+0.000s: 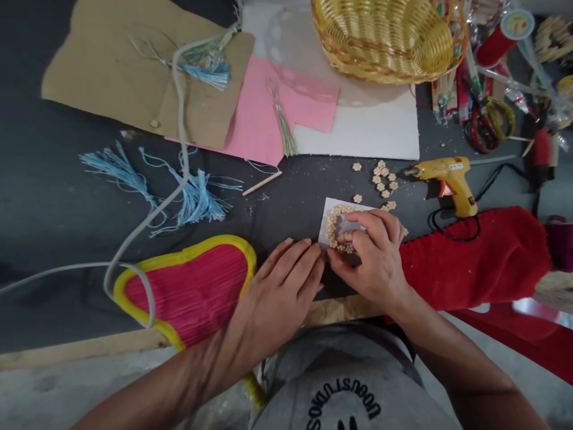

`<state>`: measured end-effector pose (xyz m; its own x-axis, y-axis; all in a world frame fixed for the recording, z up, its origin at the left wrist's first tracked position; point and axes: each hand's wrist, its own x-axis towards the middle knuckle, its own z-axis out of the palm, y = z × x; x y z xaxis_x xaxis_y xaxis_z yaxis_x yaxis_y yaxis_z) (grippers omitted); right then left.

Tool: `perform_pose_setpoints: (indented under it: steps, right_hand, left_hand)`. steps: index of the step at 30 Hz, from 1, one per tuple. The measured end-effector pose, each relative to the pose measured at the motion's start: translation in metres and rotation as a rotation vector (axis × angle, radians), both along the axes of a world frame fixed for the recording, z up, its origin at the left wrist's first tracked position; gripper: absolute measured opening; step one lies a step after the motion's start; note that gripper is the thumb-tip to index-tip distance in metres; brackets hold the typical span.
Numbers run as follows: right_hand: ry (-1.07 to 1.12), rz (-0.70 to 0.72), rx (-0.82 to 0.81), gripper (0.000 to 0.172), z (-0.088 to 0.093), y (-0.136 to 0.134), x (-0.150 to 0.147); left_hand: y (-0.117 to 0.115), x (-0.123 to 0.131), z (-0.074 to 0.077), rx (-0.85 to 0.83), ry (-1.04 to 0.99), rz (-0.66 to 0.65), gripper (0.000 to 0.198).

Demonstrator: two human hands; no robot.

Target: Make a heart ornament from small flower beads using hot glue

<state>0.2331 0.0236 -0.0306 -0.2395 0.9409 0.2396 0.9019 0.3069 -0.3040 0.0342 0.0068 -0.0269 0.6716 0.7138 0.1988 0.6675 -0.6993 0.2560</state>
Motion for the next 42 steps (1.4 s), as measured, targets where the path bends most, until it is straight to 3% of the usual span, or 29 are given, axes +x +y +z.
perform_pose_setpoints:
  steps: [14,19,23,31,34,42]
  right_hand:
    - [-0.011,0.003,0.014,0.014,-0.001,0.000,0.000]
    - [0.054,0.042,0.006,0.013,0.011,-0.006,0.009]
    - [0.038,0.064,0.045,0.020,0.026,-0.008,0.046]
    - [-0.129,-0.212,0.219,0.013,0.023,0.017,0.166]
    - [-0.116,-0.264,0.170,0.016,0.020,0.021,0.181]
    - [-0.019,-0.425,-0.069,0.036,0.017,0.022,0.183]
  left_hand:
    - [-0.001,-0.001,-0.001,0.011,0.002,-0.015,0.030]
    - [-0.001,-0.002,0.000,-0.005,0.018,-0.014,0.028]
    - [-0.002,0.000,0.004,-0.009,0.020,-0.008,0.032]
    - [-0.015,0.014,0.014,-0.011,0.036,0.057,0.033]
    - [-0.019,0.021,0.017,-0.055,0.050,0.076,0.037]
    - [-0.026,0.033,0.017,-0.099,0.094,0.120,0.044]
